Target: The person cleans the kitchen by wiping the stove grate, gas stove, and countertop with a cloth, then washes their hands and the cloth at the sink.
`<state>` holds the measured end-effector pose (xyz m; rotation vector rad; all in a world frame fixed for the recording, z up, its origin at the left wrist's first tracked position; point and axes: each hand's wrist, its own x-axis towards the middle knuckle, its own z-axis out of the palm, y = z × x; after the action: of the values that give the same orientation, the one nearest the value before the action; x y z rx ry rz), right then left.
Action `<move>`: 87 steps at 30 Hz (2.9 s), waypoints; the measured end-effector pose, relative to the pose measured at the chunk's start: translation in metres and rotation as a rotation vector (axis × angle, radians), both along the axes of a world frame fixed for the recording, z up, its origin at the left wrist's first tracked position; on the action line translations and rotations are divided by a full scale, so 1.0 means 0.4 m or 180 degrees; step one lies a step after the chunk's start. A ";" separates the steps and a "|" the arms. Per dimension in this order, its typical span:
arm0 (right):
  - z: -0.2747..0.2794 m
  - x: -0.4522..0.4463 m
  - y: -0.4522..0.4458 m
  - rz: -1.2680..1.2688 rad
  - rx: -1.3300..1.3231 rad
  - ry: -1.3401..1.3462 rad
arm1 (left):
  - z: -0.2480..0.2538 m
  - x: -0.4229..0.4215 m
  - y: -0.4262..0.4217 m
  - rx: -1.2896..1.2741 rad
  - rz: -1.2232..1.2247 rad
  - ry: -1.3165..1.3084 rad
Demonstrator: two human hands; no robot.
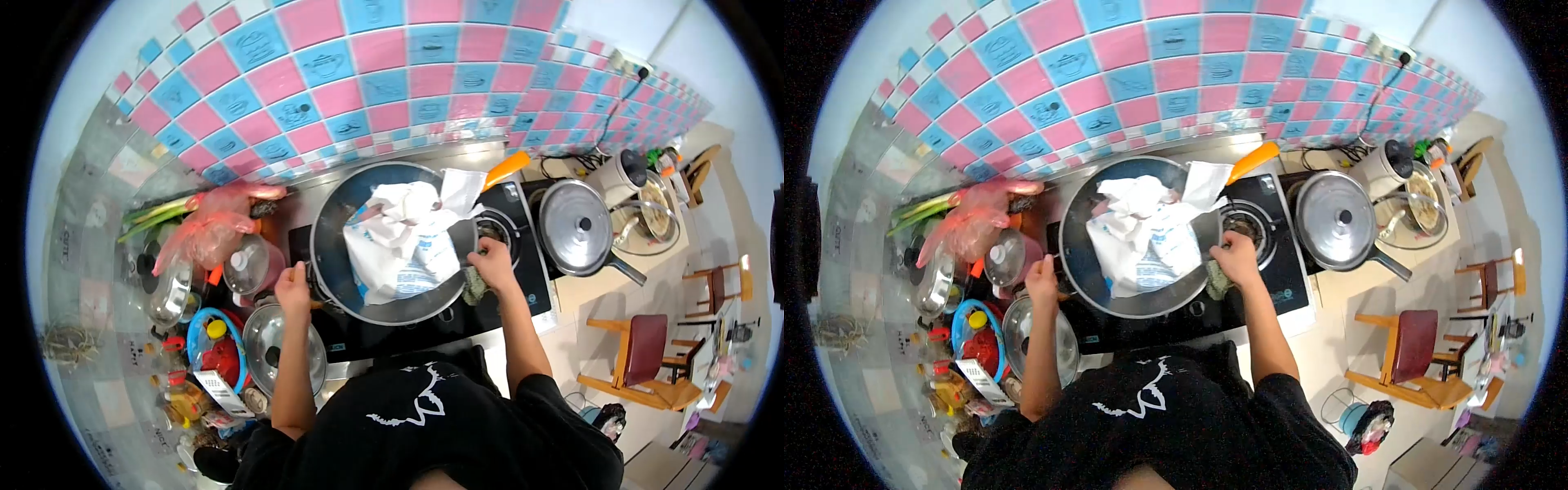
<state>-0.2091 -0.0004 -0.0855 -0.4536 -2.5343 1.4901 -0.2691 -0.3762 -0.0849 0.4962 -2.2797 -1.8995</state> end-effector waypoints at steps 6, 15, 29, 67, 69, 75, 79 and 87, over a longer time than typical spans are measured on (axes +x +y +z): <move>0.000 0.127 0.263 -0.0681 0.0007 0.0028 | -0.024 -0.022 0.308 -0.0048 -0.0630 0.0153; -0.065 0.217 0.518 -0.1029 -0.0419 -0.0080 | -0.117 -0.040 0.603 -0.0299 -0.0833 0.0195; -0.046 0.251 0.505 -0.1583 -0.1255 -0.0127 | -0.106 -0.049 0.600 0.0164 -0.1307 -0.0449; -0.274 -0.320 -0.454 0.1396 0.2232 -0.0778 | -0.167 0.007 -0.057 0.0703 -0.0243 0.0004; -0.273 -0.359 -0.464 0.1014 0.2061 -0.0705 | -0.173 0.009 -0.060 0.0704 -0.0192 -0.0158; -0.251 -0.544 -0.349 -0.1420 0.2222 -0.0869 | -0.182 -0.060 -0.023 0.1056 -0.0479 -0.0171; -0.326 -0.598 -0.362 -0.1862 0.2461 -0.1074 | -0.181 -0.107 -0.029 0.1034 -0.0542 -0.0206; -0.329 -0.658 -0.634 0.1278 0.1983 -0.0484 | -0.196 -0.168 -0.027 0.1137 -0.0337 -0.0406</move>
<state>-0.4725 -0.2539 -0.2172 0.0434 -3.1433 0.6783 -0.3363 -0.3869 -0.1632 0.5607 -2.0789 -2.4101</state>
